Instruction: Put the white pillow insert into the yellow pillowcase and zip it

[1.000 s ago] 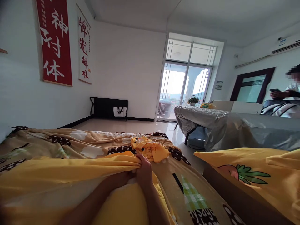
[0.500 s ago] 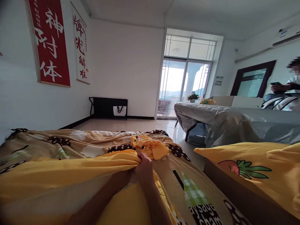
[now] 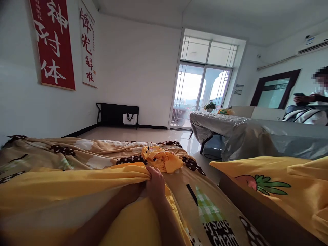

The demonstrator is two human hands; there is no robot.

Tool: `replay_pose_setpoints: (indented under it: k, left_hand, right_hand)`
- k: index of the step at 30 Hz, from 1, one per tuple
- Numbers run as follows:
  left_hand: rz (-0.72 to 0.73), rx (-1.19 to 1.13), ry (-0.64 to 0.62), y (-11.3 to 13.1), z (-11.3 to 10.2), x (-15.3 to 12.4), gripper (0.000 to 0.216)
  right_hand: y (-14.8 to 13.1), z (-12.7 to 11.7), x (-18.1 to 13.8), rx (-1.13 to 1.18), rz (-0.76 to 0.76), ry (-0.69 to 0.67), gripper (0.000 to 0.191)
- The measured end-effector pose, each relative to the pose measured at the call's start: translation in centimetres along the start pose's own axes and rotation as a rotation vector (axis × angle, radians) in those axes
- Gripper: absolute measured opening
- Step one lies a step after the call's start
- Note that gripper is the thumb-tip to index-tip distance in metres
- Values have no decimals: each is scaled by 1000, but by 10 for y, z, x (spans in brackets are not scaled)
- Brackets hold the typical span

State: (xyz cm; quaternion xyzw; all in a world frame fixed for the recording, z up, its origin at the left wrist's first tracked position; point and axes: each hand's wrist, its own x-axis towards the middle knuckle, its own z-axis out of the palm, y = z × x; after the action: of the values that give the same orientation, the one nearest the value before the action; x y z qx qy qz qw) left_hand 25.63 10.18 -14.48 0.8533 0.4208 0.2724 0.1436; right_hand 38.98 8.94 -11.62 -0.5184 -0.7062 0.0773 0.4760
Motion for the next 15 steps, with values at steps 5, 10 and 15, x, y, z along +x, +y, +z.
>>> replay_pose_setpoints:
  k: [5, 10, 15]
  left_hand:
    - [82, -34, 26, 8, -9, -5, 51]
    - [-8, -30, 70, 5, -6, -5, 50]
    - [5, 25, 72, -2, 1, -3, 50]
  right_hand:
    - [4, 3, -1, 6, -17, 113, 51]
    - [9, 5, 0, 8, -1, 203, 49]
    - [7, 1, -2, -41, -42, 147, 38]
